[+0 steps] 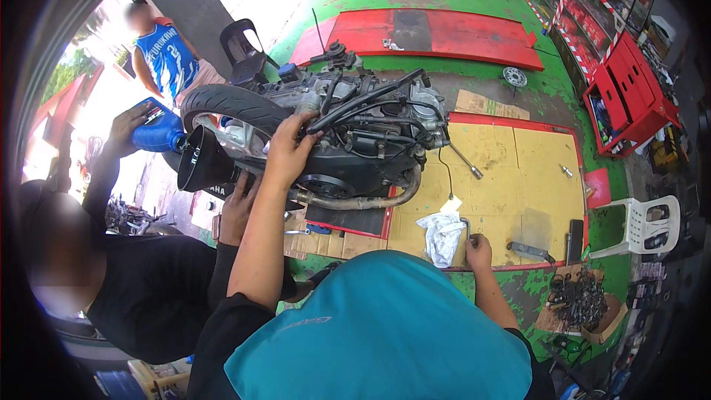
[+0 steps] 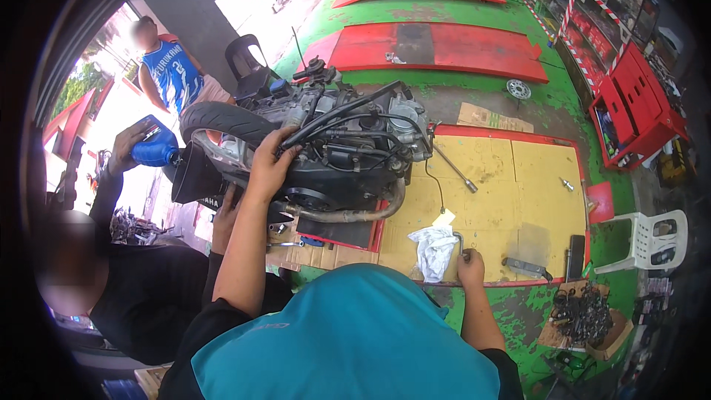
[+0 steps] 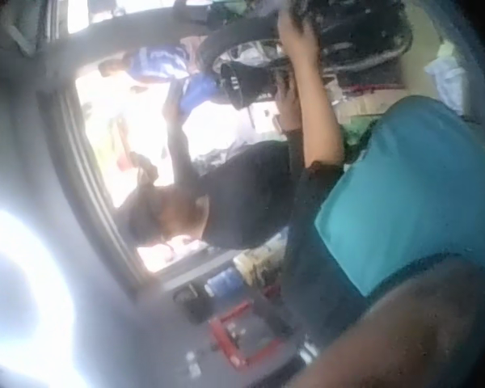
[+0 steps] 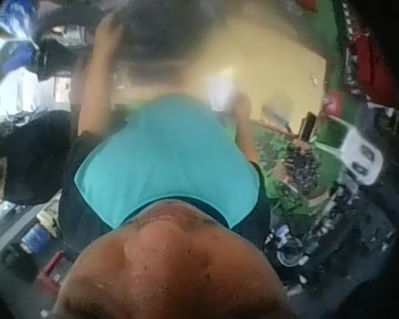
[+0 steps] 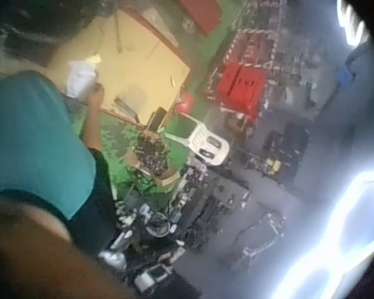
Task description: The person pours oil into a motorcycle engine using a funnel while another person assists. The person then removes the funnel and installs a metal side cover onto the motorcycle frame, securing it with bolts.
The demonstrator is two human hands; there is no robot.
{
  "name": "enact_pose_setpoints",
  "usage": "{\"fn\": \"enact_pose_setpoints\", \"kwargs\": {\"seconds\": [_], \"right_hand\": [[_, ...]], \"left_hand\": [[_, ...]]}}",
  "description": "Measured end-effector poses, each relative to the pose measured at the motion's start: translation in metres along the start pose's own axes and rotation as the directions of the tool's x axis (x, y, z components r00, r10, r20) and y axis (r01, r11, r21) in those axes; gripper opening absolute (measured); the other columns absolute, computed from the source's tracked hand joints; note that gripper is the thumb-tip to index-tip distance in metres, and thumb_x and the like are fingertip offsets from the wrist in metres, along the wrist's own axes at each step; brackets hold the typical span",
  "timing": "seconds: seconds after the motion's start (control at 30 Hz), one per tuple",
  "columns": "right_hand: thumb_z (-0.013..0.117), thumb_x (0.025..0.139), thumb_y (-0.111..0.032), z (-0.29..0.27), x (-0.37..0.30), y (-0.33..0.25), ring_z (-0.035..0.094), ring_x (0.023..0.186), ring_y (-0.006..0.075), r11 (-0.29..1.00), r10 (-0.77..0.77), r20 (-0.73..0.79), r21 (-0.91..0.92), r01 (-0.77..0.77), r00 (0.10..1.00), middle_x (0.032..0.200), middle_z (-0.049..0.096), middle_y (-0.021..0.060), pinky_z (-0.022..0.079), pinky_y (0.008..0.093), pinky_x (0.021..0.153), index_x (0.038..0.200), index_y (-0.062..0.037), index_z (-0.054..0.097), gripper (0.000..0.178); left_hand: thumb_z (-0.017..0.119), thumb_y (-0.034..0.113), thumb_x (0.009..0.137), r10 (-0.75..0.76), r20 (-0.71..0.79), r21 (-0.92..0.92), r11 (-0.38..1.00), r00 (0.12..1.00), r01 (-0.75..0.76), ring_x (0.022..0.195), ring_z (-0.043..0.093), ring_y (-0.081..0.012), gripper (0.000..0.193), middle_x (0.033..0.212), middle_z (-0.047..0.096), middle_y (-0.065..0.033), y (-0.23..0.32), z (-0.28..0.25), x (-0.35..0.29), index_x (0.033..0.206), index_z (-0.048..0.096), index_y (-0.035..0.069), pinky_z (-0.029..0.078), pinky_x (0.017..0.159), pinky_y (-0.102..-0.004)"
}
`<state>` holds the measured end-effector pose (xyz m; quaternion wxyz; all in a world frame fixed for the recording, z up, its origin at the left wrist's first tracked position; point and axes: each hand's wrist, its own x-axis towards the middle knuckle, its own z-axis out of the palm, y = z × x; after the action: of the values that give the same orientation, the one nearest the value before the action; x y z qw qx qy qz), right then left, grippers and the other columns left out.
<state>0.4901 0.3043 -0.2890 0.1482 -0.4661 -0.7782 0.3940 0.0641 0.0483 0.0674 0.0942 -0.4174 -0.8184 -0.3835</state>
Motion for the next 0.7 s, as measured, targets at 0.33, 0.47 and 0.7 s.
{"fn": "enact_pose_setpoints", "kwargs": {"seconds": [0.33, 0.47, 0.7], "right_hand": [[0.078, 0.089, -0.014, -0.028, 0.028, -0.135, 0.058, 0.113, 0.0346, 0.957, -0.213, -0.231, 0.145, 0.250, 0.949, 0.122, 0.060, 0.0197, 0.049, 0.0446, 0.099, 0.134, -0.0012, 0.058, 0.051], [0.079, 0.089, -0.012, -0.071, 0.045, -0.265, 0.058, 0.118, 0.0313, 0.789, -0.541, -0.315, 0.132, 0.600, 0.780, 0.122, 0.061, 0.0172, 0.048, 0.0422, 0.101, 0.134, -0.0013, 0.059, 0.051], [0.080, 0.089, -0.022, -0.100, 0.073, -0.385, 0.052, 0.128, 0.0382, 0.609, -0.751, -0.273, 0.064, 0.790, 0.601, 0.129, 0.062, 0.0184, 0.042, 0.0468, 0.111, 0.134, -0.0008, 0.061, 0.054]], "left_hand": [[0.077, 0.008, 0.088, -0.047, -0.067, -0.061, 0.997, 0.997, 0.043, 0.109, 0.069, -0.0321, 0.041, 0.114, 0.072, -0.0158, 0.005, 0.007, -0.008, 0.127, 0.067, 0.003, 0.052, 0.096, -0.0385], [0.078, 0.009, 0.085, 0.208, -0.182, 0.141, 0.973, 0.961, -0.184, 0.110, 0.070, -0.0320, 0.041, 0.113, 0.071, -0.0165, 0.030, 0.003, -0.003, 0.125, 0.068, 0.003, 0.052, 0.096, -0.0388], [0.081, 0.017, 0.088, -0.034, -0.040, -0.120, 0.992, 0.999, 0.029, 0.086, 0.073, -0.0283, 0.030, 0.091, 0.073, -0.0158, 0.025, -0.005, 0.005, 0.113, 0.073, 0.002, 0.055, 0.081, -0.0366]]}}
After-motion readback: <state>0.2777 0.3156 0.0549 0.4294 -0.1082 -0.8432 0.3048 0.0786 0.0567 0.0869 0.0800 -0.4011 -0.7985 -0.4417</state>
